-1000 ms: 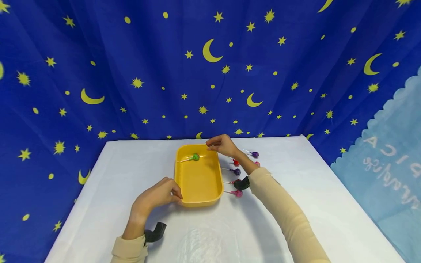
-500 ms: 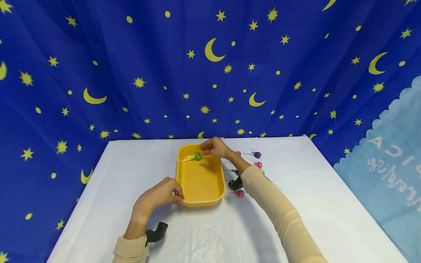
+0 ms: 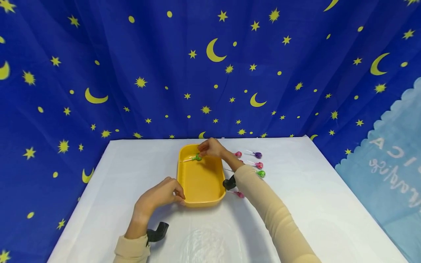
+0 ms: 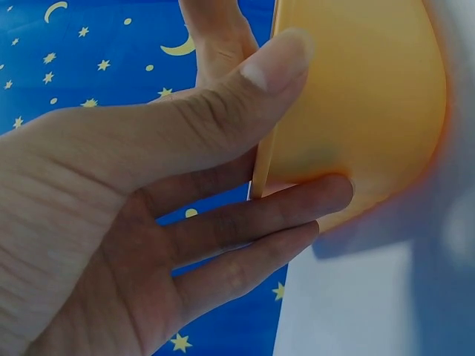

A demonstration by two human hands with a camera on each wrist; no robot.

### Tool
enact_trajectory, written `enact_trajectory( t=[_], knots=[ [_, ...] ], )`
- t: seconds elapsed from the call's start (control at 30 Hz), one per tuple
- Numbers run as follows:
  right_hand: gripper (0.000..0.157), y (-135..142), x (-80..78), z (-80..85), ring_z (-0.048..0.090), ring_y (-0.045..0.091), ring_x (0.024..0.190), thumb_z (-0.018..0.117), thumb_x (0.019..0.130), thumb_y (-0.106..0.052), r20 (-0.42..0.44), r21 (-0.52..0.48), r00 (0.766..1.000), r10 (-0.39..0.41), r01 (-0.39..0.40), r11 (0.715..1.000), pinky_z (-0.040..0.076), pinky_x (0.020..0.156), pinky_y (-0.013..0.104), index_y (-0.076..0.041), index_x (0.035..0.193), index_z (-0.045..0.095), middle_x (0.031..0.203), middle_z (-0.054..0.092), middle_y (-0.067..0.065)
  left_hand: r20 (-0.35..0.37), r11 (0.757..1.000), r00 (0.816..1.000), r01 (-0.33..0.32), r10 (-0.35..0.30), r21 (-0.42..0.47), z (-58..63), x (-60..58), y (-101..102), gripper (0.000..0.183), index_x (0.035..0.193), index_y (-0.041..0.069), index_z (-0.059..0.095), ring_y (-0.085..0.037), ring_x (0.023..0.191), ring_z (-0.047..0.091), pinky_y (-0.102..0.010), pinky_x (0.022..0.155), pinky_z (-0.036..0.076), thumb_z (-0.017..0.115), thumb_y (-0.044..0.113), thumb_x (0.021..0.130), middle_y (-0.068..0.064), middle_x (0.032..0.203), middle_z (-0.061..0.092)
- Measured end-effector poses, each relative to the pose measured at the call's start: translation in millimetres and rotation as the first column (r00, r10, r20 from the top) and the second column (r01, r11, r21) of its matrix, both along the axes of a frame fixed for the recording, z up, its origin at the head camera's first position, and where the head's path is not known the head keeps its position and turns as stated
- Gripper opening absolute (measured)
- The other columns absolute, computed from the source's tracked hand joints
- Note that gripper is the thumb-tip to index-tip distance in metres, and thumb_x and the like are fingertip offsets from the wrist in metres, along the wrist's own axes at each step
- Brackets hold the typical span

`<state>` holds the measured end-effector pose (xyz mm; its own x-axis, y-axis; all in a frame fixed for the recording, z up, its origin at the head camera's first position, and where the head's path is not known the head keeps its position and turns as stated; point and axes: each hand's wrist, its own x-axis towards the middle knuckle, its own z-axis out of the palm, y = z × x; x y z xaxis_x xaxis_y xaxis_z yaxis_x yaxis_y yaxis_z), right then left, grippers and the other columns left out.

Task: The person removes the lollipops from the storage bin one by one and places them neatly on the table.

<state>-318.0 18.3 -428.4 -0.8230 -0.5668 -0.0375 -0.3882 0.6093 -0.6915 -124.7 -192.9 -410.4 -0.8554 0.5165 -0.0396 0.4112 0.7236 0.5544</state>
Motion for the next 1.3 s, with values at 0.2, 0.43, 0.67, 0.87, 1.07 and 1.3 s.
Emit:
enact_trajectory(
  t=[0.2,0.43,0.67,0.87,1.07,1.3],
  knots=[
    [0.03,-5.6,-1.4,2.3,0.071,0.023,0.097,0.077,0.083,-0.007,0.005,0.036,1.0,-0.014,0.014,0.999,0.054,0.085,0.026,0.002,0.111,0.072,0.106,0.073,0.015,-0.002,1.0,1.0,0.018,-0.018,0.017,-1.7,-1.7,-1.4,0.008,0.072,0.02,0.076,-0.003,0.066,0.052,-0.022,0.065,0.046,0.082,0.018,0.077,0.016,0.068,0.066],
    [0.029,-10.3,-1.6,1.8,0.071,0.023,0.098,0.076,0.082,-0.002,0.012,0.098,0.999,0.029,-0.03,0.995,0.054,0.086,0.025,0.004,0.109,0.072,0.107,0.073,0.015,0.002,0.999,1.0,0.028,-0.028,0.029,-2.5,-2.4,-1.6,0.008,0.072,0.019,0.076,-0.002,0.065,0.052,-0.022,0.064,0.046,0.081,0.017,0.078,0.016,0.068,0.066],
    [0.025,-11.6,-1.7,-1.4,0.07,0.017,0.092,0.08,0.079,-0.006,-0.066,0.271,0.98,0.189,-0.165,0.948,0.053,0.083,0.022,-0.003,0.104,0.075,0.102,0.075,0.008,-0.009,0.999,0.999,0.038,-0.037,0.038,-2.7,-2.0,-2.0,0.007,0.073,0.019,0.077,-0.001,0.065,0.053,-0.021,0.064,0.047,0.081,0.017,0.078,0.015,0.07,0.068],
    [0.026,-15.8,1.0,-2.8,0.069,0.014,0.093,0.081,0.08,-0.013,-0.042,0.364,0.955,0.292,-0.258,0.895,0.053,0.082,0.02,-0.006,0.105,0.075,0.103,0.074,0.005,-0.016,0.998,0.999,0.045,-0.044,0.041,-2.8,-2.5,-3.1,0.006,0.073,0.019,0.077,0.0,0.066,0.054,-0.021,0.064,0.047,0.081,0.017,0.078,0.015,0.07,0.068],
    [0.023,-16.6,3.5,-1.5,0.067,0.011,0.088,0.08,0.081,-0.014,-0.035,0.374,0.962,0.272,-0.24,0.896,0.052,0.08,0.019,-0.007,0.102,0.076,0.099,0.074,0.004,-0.011,0.999,0.999,0.036,-0.035,0.039,-1.7,-2.0,-2.6,0.007,0.073,0.019,0.077,0.0,0.066,0.054,-0.021,0.064,0.047,0.081,0.017,0.078,0.015,0.07,0.068],
    [0.022,-11.5,4.8,-2.6,0.068,0.012,0.086,0.082,0.078,-0.011,-0.068,0.308,0.956,0.287,-0.253,0.917,0.052,0.079,0.018,-0.004,0.099,0.076,0.096,0.075,0.004,0.012,1.0,1.0,-0.01,0.01,0.009,-0.3,0.1,-1.2,0.007,0.073,0.02,0.077,-0.004,0.069,0.052,-0.024,0.067,0.046,0.082,0.018,0.077,0.016,0.069,0.066]
  ],
)
